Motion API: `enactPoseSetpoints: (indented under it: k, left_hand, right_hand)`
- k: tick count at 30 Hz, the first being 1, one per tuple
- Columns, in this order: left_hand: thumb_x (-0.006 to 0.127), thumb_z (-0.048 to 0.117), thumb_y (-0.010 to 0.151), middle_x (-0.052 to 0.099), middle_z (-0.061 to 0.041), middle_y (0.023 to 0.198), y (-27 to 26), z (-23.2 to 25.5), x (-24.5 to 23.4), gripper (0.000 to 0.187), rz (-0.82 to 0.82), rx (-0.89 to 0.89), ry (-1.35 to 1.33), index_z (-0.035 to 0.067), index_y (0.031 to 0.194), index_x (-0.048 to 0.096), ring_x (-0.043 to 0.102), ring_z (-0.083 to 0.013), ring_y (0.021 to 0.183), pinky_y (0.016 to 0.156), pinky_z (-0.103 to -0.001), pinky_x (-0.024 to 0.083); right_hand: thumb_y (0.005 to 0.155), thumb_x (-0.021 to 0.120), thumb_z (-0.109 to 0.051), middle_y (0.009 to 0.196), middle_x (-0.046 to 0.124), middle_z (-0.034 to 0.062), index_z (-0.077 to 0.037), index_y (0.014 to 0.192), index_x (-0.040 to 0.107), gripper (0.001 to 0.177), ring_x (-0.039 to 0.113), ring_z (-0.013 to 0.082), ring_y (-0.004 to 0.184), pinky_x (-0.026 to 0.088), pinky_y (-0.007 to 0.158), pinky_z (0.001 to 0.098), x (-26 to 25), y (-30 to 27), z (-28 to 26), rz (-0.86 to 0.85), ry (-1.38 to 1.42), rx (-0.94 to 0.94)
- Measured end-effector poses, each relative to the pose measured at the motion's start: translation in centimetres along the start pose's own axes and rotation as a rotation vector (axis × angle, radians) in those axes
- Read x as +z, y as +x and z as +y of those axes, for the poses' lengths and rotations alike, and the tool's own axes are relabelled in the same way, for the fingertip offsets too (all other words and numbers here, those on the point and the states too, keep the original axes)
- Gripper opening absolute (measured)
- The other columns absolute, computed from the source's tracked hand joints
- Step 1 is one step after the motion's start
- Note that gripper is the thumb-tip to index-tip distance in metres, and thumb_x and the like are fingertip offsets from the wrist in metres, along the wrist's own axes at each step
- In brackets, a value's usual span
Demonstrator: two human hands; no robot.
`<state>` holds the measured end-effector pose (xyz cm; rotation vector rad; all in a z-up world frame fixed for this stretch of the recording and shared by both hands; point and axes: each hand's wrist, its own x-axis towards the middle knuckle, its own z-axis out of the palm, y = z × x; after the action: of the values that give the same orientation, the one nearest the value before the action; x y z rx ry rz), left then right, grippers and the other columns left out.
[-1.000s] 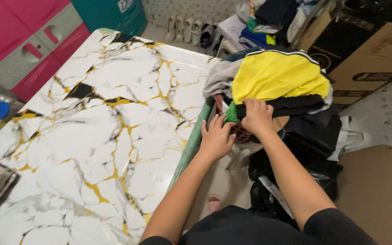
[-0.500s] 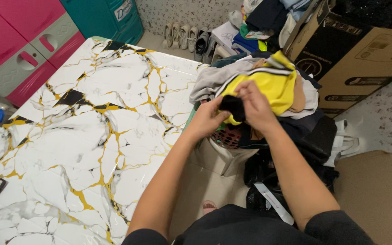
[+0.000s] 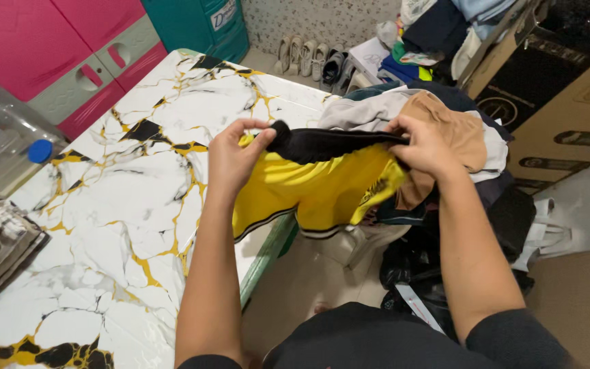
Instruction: The person folds multiple garments one by one on a marble-patterned table, including blue shorts, patterned shorts, yellow shorts, brown shorts, a gray t-shirt, and black t-shirts. Each item is smoothed and folded into a neat stack.
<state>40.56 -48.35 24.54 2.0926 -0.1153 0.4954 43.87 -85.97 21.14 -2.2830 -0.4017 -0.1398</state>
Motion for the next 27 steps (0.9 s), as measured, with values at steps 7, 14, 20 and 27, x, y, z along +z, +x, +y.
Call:
enactPoseSetpoints:
  k: [7,14,20,27]
  left_hand:
    - [0.084,0.049,0.082,0.073,-0.015,0.084,-2.4,-2.9,-4.3,0.048,-0.267,-0.053,0.339,0.011,0.111,0.077,0.066,-0.0241,0.077,0.07,-0.036,0.05]
    - [0.068,0.037,0.099,0.07,0.002,0.095,-3.5,-8.6,-4.2,0.036,-0.397,-0.46,-0.986,0.005,0.114,0.06,0.063,-0.007,0.082,0.075,-0.028,0.053]
    - [0.059,0.039,0.104,0.061,-0.007,0.095,-3.3,-8.5,5.9,0.034,0.146,-0.408,-0.469,0.006,0.111,0.058,0.054,-0.0175,0.089,0.082,-0.034,0.049]
    - [0.032,0.048,0.111,0.051,-0.009,0.142,-7.1,-1.3,4.9,0.059,-0.095,0.049,-0.746,-0.001,0.135,0.054,0.052,-0.0235,0.132,0.117,-0.039,0.036]
  right_hand:
    - [0.087,0.081,-0.002,0.118,0.061,0.0023,-0.004,0.124,0.064,0.041,0.06,0.0136,0.11,0.048,0.096,0.0268,-2.5,-0.9,-3.6,0.011,0.371,-0.192]
    - [0.089,0.079,-0.009,0.115,0.067,0.0031,-0.008,0.135,0.059,0.05,0.069,0.0139,0.101,0.057,0.09,0.0298,-2.3,0.5,-2.9,-0.169,1.176,-0.031]
    - [0.087,0.075,-0.005,0.111,0.072,0.0065,-0.007,0.138,0.052,0.055,0.069,0.0124,0.096,0.056,0.082,0.0273,6.9,4.9,-4.5,0.056,0.772,0.086]
    - [0.091,0.084,-0.02,0.146,0.052,0.0183,-0.005,0.156,0.034,0.083,0.049,0.0286,0.137,0.037,0.114,0.0364,10.9,2.9,-13.3,0.057,0.301,-0.45]
